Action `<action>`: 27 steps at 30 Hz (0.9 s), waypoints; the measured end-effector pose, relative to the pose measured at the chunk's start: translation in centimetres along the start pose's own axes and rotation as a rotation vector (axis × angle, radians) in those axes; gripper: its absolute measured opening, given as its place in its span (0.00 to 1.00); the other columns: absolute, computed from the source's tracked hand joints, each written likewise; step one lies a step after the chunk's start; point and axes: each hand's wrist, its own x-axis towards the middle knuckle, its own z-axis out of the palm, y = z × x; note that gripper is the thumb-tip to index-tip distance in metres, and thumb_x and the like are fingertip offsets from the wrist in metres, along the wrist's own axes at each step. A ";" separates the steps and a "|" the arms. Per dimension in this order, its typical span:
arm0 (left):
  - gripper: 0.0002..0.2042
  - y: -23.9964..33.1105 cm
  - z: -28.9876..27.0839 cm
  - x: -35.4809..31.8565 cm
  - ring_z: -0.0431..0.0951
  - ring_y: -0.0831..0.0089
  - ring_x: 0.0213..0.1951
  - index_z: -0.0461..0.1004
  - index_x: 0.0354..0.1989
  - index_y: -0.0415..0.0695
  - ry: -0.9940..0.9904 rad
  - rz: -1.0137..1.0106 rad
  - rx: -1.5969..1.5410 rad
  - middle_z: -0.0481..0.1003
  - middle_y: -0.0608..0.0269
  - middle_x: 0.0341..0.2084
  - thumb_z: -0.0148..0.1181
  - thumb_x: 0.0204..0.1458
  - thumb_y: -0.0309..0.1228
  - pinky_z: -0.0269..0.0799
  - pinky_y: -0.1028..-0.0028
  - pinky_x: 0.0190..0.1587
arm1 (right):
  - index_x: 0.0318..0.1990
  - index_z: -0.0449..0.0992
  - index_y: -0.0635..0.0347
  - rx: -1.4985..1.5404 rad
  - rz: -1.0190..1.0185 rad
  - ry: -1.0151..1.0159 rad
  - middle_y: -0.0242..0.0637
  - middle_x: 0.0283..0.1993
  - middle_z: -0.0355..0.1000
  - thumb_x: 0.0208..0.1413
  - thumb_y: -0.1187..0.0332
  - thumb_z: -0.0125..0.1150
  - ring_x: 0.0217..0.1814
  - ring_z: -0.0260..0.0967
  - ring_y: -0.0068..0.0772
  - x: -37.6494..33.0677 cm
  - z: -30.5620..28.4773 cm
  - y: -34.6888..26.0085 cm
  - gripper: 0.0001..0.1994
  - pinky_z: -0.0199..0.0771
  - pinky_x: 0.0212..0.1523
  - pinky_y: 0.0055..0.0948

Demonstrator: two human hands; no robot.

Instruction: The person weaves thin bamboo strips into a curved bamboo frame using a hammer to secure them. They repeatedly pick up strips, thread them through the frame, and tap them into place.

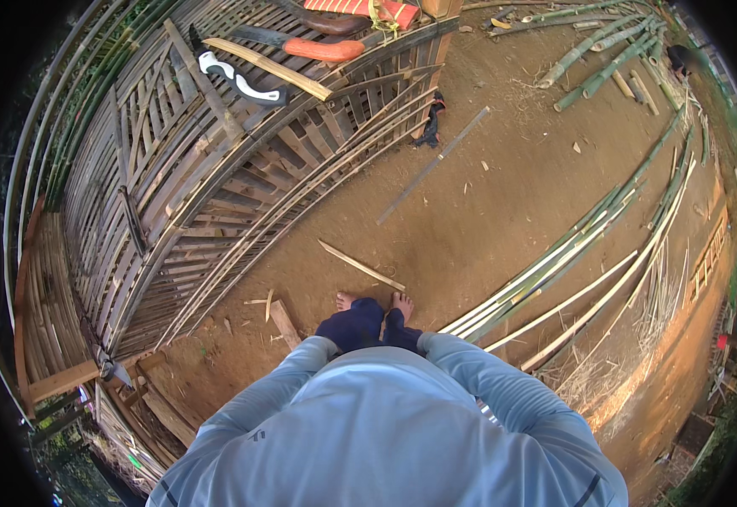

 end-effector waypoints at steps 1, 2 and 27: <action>0.13 0.3 0.4 -0.3 0.78 0.54 0.35 0.78 0.32 0.45 0.010 -0.004 -0.006 0.78 0.54 0.30 0.56 0.53 0.43 0.73 0.60 0.39 | 0.43 0.77 0.54 -0.010 -0.021 0.002 0.47 0.48 0.73 0.53 0.60 0.59 0.51 0.69 0.45 0.1 -0.2 -0.1 0.13 0.66 0.52 0.42; 0.13 0.5 0.6 -0.8 0.78 0.54 0.35 0.77 0.32 0.45 0.017 -0.011 -0.015 0.78 0.54 0.30 0.56 0.53 0.43 0.73 0.60 0.39 | 0.43 0.77 0.54 -0.012 -0.032 0.005 0.47 0.47 0.73 0.53 0.60 0.59 0.51 0.69 0.45 0.1 -0.3 -0.1 0.13 0.66 0.51 0.42; 0.13 -5.4 4.4 -5.5 0.78 0.55 0.34 0.76 0.31 0.45 -0.015 -0.103 -0.131 0.78 0.55 0.29 0.55 0.54 0.42 0.73 0.59 0.37 | 0.37 0.78 0.57 -0.102 -0.168 -0.077 0.47 0.40 0.76 0.51 0.64 0.61 0.45 0.73 0.48 -0.8 4.2 -2.0 0.09 0.69 0.44 0.41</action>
